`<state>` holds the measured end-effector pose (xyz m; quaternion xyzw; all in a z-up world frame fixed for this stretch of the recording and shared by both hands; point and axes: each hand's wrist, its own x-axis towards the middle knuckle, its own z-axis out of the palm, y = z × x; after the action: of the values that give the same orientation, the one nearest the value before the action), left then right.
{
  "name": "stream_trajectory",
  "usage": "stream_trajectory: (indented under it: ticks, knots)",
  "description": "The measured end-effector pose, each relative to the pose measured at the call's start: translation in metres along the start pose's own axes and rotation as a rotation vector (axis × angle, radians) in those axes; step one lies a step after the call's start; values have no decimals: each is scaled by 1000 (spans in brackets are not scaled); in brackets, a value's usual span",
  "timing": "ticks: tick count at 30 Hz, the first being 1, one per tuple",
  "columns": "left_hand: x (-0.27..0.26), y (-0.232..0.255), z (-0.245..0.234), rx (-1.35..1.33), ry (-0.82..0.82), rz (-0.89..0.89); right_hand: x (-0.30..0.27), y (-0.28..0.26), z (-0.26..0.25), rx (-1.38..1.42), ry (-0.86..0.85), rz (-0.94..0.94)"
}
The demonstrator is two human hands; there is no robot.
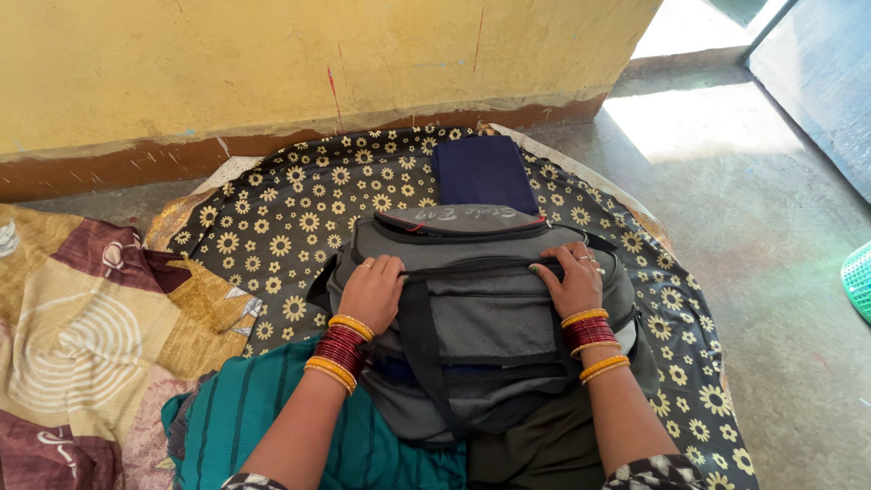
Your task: The person sits on the floor and packs folded clothes into a gray duffel bag. They place a striped shirt, a white shirt, a white towel, and a dark blue cloth into the bag one by one, then zip the bag closed.
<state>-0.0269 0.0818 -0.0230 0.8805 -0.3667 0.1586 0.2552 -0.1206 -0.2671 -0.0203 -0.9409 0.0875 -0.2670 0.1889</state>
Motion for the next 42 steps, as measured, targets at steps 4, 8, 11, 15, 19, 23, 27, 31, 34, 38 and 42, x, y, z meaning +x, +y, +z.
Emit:
stream_trajectory:
  ticks: [4,8,11,15,19,23,27,31,34,38,42]
  knots:
    - [13,-8,5,-49,-75,-111,0,-2,-1,-39,7,-20]
    - [31,-8,2,-47,-203,-231,3,-5,-3,-70,6,-24]
    - [49,7,-7,19,-331,-302,10,-4,-2,-68,18,-42]
    - [61,29,-17,-34,-168,-177,22,1,-1,-25,-61,-21]
    - [82,28,4,-78,68,1,33,0,2,-75,-168,62]
    - [104,24,42,80,-52,-31,51,0,3,-155,-261,105]
    - [111,29,73,88,-256,-91,81,1,10,-101,-329,203]
    - [84,40,76,62,-125,-98,114,-1,20,-50,-327,216]
    - [79,45,70,41,-44,-66,139,-5,32,-5,-340,198]
    - [80,47,67,56,9,-43,170,0,60,14,-404,179]
    - [78,47,69,37,39,-52,198,19,101,13,-488,180]
